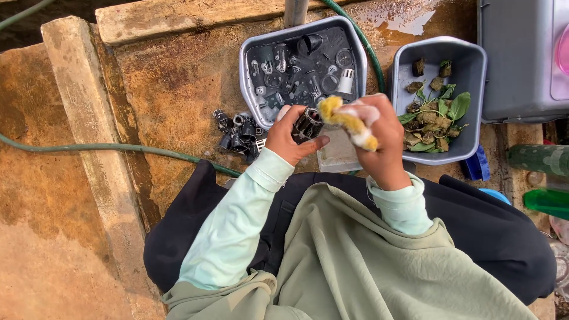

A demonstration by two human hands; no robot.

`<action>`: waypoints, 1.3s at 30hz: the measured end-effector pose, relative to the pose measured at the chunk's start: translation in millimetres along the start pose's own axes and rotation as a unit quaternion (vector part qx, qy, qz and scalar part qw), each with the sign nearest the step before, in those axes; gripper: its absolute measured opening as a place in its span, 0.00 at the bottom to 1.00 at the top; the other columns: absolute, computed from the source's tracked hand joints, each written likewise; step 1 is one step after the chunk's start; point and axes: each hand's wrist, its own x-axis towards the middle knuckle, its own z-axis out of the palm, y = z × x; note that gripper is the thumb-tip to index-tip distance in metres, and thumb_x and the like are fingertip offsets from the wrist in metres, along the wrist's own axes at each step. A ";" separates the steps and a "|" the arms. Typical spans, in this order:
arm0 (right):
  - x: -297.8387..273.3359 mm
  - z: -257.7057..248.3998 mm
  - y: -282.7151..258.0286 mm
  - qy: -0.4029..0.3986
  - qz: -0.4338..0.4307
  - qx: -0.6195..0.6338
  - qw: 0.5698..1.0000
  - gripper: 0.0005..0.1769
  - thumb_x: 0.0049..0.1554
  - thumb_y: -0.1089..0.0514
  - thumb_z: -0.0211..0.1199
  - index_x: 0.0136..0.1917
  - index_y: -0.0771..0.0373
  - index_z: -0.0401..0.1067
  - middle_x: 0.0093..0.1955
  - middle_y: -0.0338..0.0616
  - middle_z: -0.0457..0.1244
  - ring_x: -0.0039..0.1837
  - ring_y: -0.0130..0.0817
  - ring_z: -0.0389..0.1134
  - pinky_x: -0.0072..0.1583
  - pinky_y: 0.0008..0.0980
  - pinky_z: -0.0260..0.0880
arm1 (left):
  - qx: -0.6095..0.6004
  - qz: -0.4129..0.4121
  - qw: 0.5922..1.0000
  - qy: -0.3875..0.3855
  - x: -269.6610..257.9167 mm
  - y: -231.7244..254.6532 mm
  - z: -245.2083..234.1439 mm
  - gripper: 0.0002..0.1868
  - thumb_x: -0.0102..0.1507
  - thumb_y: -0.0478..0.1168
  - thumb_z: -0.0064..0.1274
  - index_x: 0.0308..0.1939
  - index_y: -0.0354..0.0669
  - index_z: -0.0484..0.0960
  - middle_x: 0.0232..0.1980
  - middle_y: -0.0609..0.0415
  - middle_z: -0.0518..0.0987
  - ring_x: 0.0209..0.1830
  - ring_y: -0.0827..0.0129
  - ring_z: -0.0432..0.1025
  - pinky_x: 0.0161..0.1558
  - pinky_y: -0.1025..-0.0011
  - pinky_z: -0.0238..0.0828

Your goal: Cleaning black plastic irrigation components using a sponge and soapy water.

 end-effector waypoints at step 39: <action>-78.7 8.9 98.6 -0.021 0.194 -0.094 0.976 0.14 0.55 0.68 0.69 0.55 0.65 0.74 0.47 0.48 0.64 0.50 0.47 0.68 0.52 0.36 0.67 | 0.193 -0.454 0.796 0.351 -59.3 -432.0 -100.7 0.33 0.62 0.49 0.64 0.66 0.43 0.68 0.63 0.40 0.70 0.60 0.43 0.70 0.62 0.51 0.66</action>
